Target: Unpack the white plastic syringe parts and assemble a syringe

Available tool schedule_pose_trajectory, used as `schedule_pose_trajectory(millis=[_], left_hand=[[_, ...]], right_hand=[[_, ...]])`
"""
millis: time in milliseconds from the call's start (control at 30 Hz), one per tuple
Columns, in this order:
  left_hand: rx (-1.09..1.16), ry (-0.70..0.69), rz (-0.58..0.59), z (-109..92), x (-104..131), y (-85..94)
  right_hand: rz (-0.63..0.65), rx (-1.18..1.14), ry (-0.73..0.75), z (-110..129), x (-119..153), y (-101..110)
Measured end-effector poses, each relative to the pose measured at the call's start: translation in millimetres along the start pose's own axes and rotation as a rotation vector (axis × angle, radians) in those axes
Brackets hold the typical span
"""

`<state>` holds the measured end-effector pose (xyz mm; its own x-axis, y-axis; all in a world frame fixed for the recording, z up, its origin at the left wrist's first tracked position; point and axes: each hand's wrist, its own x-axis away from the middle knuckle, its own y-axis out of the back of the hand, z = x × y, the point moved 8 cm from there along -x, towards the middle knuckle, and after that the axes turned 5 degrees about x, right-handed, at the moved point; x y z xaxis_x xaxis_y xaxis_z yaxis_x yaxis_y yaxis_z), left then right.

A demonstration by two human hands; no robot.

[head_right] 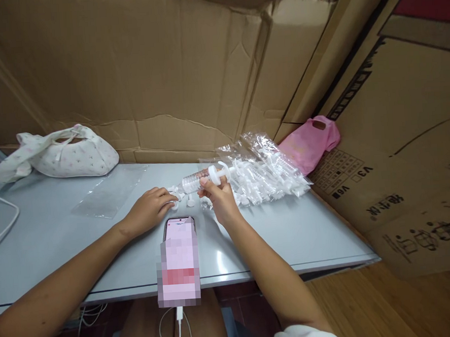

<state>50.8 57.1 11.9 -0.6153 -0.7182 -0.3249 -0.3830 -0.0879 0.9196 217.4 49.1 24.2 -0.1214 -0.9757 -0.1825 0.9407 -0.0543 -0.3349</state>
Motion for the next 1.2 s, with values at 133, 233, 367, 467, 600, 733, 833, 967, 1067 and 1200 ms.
schedule_pose_trajectory(millis=[133, 233, 367, 467, 600, 733, 833, 967, 1067, 1200], left_hand=[[0.032, 0.031, 0.009, 2.5, -1.1, -5.5], [0.056, 0.042, -0.052, 2.6, -0.4, 0.4], [0.252, 0.078, -0.239, 0.7, 4.5, 25.7], [0.475, 0.048, -0.282, -7.0, 8.0, 35.8], [0.513, -0.031, -0.205, -22.3, 10.1, 30.5], [0.422, 0.021, -0.235, -21.6, 12.3, 28.1], [0.446, 0.039, -0.246, -21.3, 13.0, 30.1], [0.639, 0.076, -0.125, -22.0, 11.7, 23.7], [0.834, 0.100, -0.045, -23.6, 10.6, 18.1], [0.938, 0.119, 0.001, -25.9, 9.5, 15.2]], right_hand=[[0.007, -0.011, -0.011, -1.3, 0.1, -0.6], [-0.001, -0.007, -0.021, -1.9, 0.0, -0.4], [0.041, 0.078, -0.021, -2.2, 0.1, -4.0], [0.140, 0.133, -0.006, -3.9, 1.7, -12.7], [0.241, 0.092, -0.018, -9.7, 6.0, -23.2], [0.367, 0.023, -0.054, -12.6, 11.7, -35.4], [0.379, 0.083, -0.029, -9.7, 12.3, -35.7], [0.291, 0.191, -0.003, -5.8, 9.7, -27.3], [0.244, 0.201, -0.024, -5.7, 9.5, -24.4], [0.240, 0.195, -0.036, -7.3, 9.0, -25.2]])
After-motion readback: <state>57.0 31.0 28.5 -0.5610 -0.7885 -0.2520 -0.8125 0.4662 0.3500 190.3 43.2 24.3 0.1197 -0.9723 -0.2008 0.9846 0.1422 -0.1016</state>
